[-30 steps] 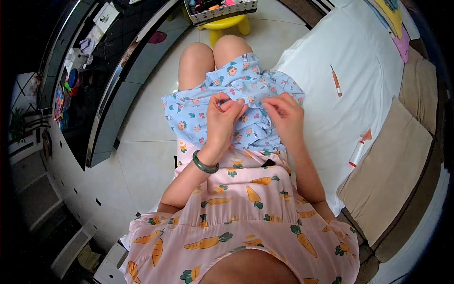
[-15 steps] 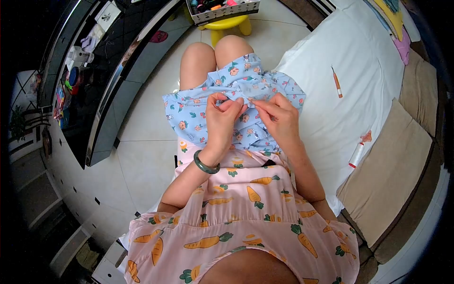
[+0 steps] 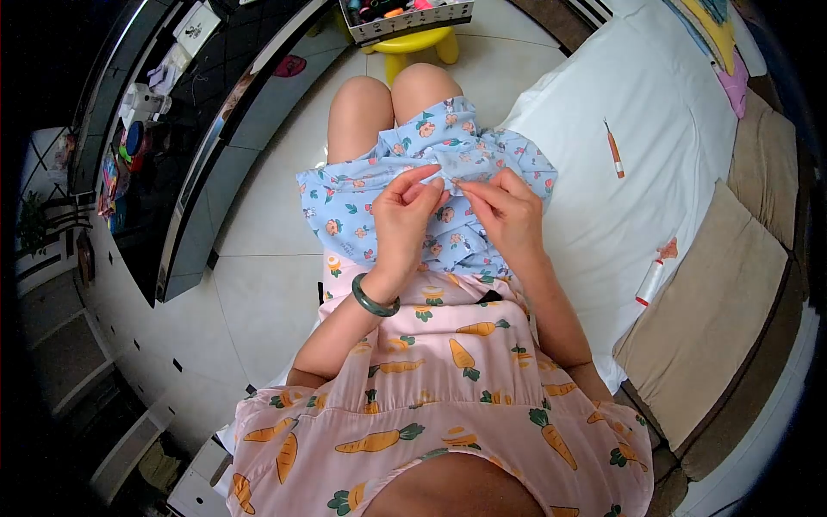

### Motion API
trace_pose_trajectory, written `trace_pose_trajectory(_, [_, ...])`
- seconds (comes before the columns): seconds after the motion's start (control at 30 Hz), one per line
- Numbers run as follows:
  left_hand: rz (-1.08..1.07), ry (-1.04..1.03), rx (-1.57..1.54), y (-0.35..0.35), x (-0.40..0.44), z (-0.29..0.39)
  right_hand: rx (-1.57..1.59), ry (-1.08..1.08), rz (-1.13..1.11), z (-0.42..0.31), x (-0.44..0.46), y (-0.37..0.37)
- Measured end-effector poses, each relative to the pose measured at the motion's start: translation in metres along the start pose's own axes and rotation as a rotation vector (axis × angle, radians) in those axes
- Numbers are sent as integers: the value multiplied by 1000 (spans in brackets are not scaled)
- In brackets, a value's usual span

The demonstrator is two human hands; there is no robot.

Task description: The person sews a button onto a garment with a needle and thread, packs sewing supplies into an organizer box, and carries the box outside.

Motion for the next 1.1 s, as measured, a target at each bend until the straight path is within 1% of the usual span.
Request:
trace_pose_trajectory(0.03, [28,30,-18,-1,-1,1,10,-8,-1,0,0,0])
trace_pose_trajectory(0.13, [57,35,-21,-3,-1,2,15,-14,0,2,0,-1])
trace_pose_trajectory(0.3, [53,54,-3,-2,-1,1,26,-3,13,5,2,-3])
trace_pose_trajectory(0.37, [47,57,-3,-2,-1,1,42,-85,-59,6,2,-2])
trace_pose_trajectory(0.5, [54,64,-3,-1,-1,-1,46,-64,-49,7,5,-3])
trace_pose_trajectory(0.6, [39,55,53,-3,-2,-1,76,-103,-77,8,5,-4])
trace_pose_trajectory(0.67, [27,53,95,-4,-3,-5,340,-512,-168,10,5,-12])
trace_pose_trajectory(0.7, [17,9,117,-5,-3,-8,339,-513,-167,10,5,-14])
trace_pose_trajectory(0.73, [5,-37,140,-6,-3,-9,383,-580,-163,12,5,-17])
trace_pose_trajectory(0.77, [-1,-38,141,-5,-3,-11,428,-647,-155,13,5,-19])
trace_pose_trajectory(0.8, [-5,-51,207,-6,-3,-8,429,-647,-148,12,5,-19])
trace_pose_trajectory(0.83, [-8,-65,274,-7,-3,-7,296,-408,-71,7,8,-18])
trace_pose_trajectory(0.87, [-16,-66,275,-7,-3,-6,160,-173,6,2,9,-17])
trace_pose_trajectory(0.9, [-24,-104,386,-8,-3,-6,157,-177,16,3,10,-18])
trace_pose_trajectory(0.93, [-37,-143,495,-10,-4,-7,72,-25,42,1,12,-18])
trace_pose_trajectory(0.97, [-53,-143,493,-9,-4,-11,-16,126,65,0,14,-18])
trace_pose_trajectory(1.0, [-78,-219,563,-8,-4,-13,-24,119,75,0,17,-19])
trace_pose_trajectory(1.03, [-99,-295,634,-7,-4,-15,68,59,76,-1,20,-21])
trace_pose_trajectory(1.07, [-104,-294,635,-5,-4,-17,163,1,74,-1,23,-23])
trace_pose_trajectory(1.1, [-172,-234,602,-5,-4,-18,445,-224,-7,1,26,-25])
Point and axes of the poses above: each hand's wrist, its own x-axis towards the middle knuckle, its own y-axis out of the back of the hand, z = x × y, the point moved 2 cm from there along x, towards the middle knuckle, and after that the axes turned 9 degrees about -y, right-handed, at the moved point
